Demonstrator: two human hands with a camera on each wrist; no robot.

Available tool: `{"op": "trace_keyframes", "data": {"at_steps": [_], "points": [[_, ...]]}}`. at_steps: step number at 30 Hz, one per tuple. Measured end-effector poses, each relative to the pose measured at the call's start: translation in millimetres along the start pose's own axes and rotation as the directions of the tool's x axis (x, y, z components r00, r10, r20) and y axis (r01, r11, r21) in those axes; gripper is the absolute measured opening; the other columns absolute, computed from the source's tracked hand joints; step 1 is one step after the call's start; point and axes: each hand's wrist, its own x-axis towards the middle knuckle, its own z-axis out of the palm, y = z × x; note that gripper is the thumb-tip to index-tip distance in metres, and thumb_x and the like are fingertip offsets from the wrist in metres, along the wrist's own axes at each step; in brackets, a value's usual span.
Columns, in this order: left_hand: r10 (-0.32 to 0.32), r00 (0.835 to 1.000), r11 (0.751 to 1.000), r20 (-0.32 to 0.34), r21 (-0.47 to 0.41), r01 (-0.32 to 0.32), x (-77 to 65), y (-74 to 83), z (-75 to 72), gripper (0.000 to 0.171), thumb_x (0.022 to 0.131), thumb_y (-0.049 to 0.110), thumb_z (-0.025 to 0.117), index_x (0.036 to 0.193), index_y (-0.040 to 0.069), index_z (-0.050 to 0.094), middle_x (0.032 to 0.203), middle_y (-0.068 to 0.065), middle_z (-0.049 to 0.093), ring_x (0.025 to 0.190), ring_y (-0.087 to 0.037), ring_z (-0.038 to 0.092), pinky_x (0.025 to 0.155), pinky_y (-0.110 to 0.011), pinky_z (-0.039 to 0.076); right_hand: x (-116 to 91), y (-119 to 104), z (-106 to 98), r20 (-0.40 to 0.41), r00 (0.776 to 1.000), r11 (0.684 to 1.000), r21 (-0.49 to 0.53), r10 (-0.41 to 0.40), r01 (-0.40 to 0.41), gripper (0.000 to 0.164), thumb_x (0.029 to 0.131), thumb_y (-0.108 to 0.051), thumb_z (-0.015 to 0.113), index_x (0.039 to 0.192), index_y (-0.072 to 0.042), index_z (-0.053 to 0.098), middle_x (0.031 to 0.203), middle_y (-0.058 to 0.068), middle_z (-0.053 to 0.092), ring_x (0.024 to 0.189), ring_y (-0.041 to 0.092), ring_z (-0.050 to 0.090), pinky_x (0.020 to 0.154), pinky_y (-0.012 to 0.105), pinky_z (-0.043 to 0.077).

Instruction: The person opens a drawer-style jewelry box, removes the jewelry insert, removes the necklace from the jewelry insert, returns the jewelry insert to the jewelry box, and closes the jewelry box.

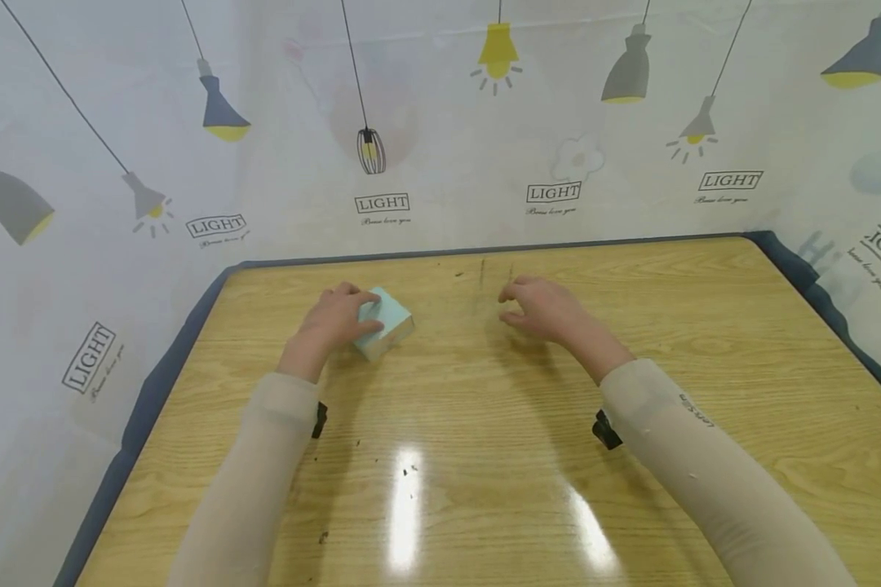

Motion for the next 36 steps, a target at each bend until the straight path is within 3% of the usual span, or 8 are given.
{"op": "trace_keyframes", "data": {"at_steps": [10,17,22,28,31,36], "points": [[0.007,0.999,1.000,0.044,-0.003,-0.007,0.7,6.6,1.9,0.065,0.096,0.045,0.062,0.152,0.020,0.042,0.152,-0.019,0.040,0.133,-0.039,0.045,0.109,-0.057,0.044,2,-3,0,0.010,1.000,1.000,-0.002,-0.005,0.005,0.034,0.096,-0.029,0.066,0.121,-0.007,0.068,0.127,0.013,0.065,0.115,0.033,0.064,0.100,0.049,0.054],[0.037,0.996,0.999,0.077,-0.014,-0.036,-2.2,15.5,-1.5,0.062,0.096,0.037,0.065,0.150,0.015,0.044,0.146,-0.019,0.048,0.131,-0.036,0.051,0.111,-0.055,0.044,1,-6,1,0.023,1.000,1.000,-0.001,-0.006,0.006,0.034,0.096,-0.029,0.066,0.122,-0.007,0.067,0.130,0.013,0.064,0.118,0.034,0.063,0.102,0.050,0.053],[0.116,0.990,0.993,0.086,-0.030,-0.114,-0.7,20.1,-3.3,0.062,0.093,0.035,0.070,0.147,0.014,0.048,0.155,-0.017,0.039,0.143,-0.038,0.039,0.119,-0.057,0.034,2,-9,2,0.030,0.999,1.000,0.003,-0.016,0.016,0.035,0.096,-0.029,0.066,0.123,-0.007,0.067,0.129,0.013,0.064,0.117,0.033,0.063,0.104,0.049,0.052],[0.256,0.953,0.965,0.163,-0.100,-0.242,1.7,22.3,-0.2,0.074,0.085,0.030,0.078,0.150,0.016,0.044,0.165,-0.015,0.025,0.151,-0.040,0.022,0.123,-0.061,0.022,3,-14,1,0.038,0.999,1.000,0.011,-0.009,0.008,0.035,0.097,-0.030,0.065,0.123,-0.008,0.067,0.130,0.014,0.064,0.117,0.032,0.062,0.103,0.048,0.053],[0.273,0.942,0.960,0.197,-0.113,-0.255,0.1,23.7,1.5,0.080,0.084,0.028,0.080,0.153,0.017,0.040,0.165,-0.014,0.024,0.151,-0.040,0.022,0.123,-0.061,0.023,3,-16,1,0.039,0.999,1.000,0.012,-0.009,0.008,0.035,0.096,-0.030,0.066,0.124,-0.008,0.067,0.128,0.014,0.064,0.117,0.032,0.062,0.103,0.048,0.053],[0.263,0.945,0.963,0.194,-0.110,-0.246,-1.8,27.1,3.0,0.084,0.083,0.028,0.081,0.154,0.017,0.038,0.164,-0.013,0.026,0.151,-0.038,0.024,0.122,-0.061,0.026,5,-17,4,0.049,0.999,1.000,0.026,-0.015,0.014,0.036,0.096,-0.029,0.066,0.124,-0.007,0.066,0.127,0.014,0.064,0.117,0.032,0.062,0.103,0.048,0.052]]}}
